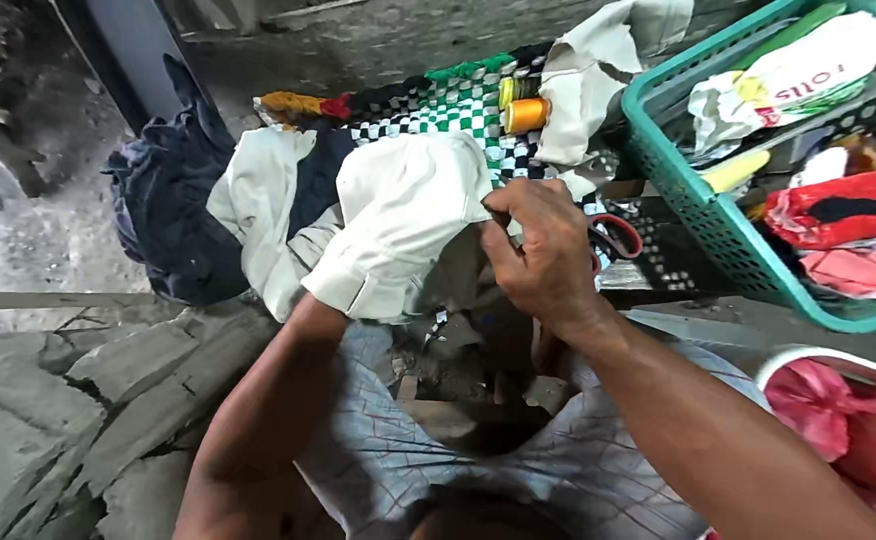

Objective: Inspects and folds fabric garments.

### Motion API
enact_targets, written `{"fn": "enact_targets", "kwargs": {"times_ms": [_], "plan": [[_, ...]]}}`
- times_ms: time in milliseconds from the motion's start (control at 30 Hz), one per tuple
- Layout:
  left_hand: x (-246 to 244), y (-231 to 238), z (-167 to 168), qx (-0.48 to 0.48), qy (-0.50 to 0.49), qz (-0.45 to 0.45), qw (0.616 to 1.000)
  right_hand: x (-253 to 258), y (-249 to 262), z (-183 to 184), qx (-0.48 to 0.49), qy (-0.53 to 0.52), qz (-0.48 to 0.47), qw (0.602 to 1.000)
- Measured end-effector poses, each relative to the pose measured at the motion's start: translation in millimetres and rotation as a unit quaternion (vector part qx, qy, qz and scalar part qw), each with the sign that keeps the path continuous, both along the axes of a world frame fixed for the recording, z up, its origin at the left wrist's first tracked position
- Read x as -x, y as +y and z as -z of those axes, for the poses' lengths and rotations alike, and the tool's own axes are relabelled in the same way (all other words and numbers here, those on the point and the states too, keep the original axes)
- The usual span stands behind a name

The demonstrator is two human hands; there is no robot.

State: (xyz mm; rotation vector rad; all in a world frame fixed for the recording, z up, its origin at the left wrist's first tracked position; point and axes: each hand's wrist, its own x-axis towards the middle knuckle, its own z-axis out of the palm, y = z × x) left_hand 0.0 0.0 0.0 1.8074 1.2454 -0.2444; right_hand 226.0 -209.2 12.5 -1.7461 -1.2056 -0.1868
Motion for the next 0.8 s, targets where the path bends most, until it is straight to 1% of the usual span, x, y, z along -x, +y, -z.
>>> {"fn": "enact_targets", "kwargs": {"times_ms": [33, 67, 100, 133, 200, 233, 300, 333, 367, 400, 467, 500, 567, 633, 700, 800], "plan": [[-3, 1, -4, 0.040, -0.105, -0.021, 0.993, -4, -4, 0, 0.012, 0.013, 0.014, 1.000], [-5, 2, -9, 0.097, -0.197, -0.042, 0.975, -7, -8, 1, 0.025, 0.026, 0.023, 0.999], [-10, 1, -17, 0.154, -0.267, -0.058, 0.950, -10, -11, 2, 0.037, 0.038, 0.029, 0.998], [-17, -4, -28, 0.197, -0.306, -0.051, 0.930, -12, -11, 3, 0.042, 0.046, 0.030, 0.998], [-30, -15, -58, 0.252, -0.342, -0.001, 0.905, -13, -8, 3, 0.045, 0.055, 0.022, 0.997], [-33, -18, -67, 0.276, -0.384, 0.055, 0.879, -13, -4, 3, 0.043, 0.059, 0.021, 0.997], [-41, -14, -69, 0.277, -0.439, 0.198, 0.832, -14, 4, 2, 0.035, 0.071, 0.029, 0.996], [-45, -11, -65, 0.263, -0.444, 0.241, 0.822, -14, 6, 3, 0.034, 0.074, 0.033, 0.996], [-50, -12, -61, 0.250, -0.438, 0.257, 0.824, -15, 8, 3, 0.035, 0.073, 0.039, 0.996], [-56, -18, -58, 0.247, -0.429, 0.245, 0.833, -14, 7, 3, 0.042, 0.065, 0.042, 0.996], [-64, -36, -54, 0.235, -0.413, 0.182, 0.861, -8, 4, 4, 0.059, 0.034, 0.030, 0.997], [-68, -46, -55, 0.212, -0.412, 0.141, 0.875, -5, 4, 4, 0.064, 0.022, 0.020, 0.998], [-86, -59, -51, 0.152, -0.437, 0.081, 0.883, -3, 6, 6, 0.061, 0.012, 0.013, 0.998], [-106, -63, -44, 0.088, -0.459, 0.043, 0.883, -4, 6, 7, 0.057, 0.011, 0.001, 0.998], [-108, -62, -41, 0.069, -0.446, 0.050, 0.891, -4, 8, 7, 0.054, 0.011, -0.011, 0.998], [-97, -63, -49, 0.018, -0.369, 0.093, 0.924, -5, 6, 6, 0.059, 0.008, -0.010, 0.998]]}}
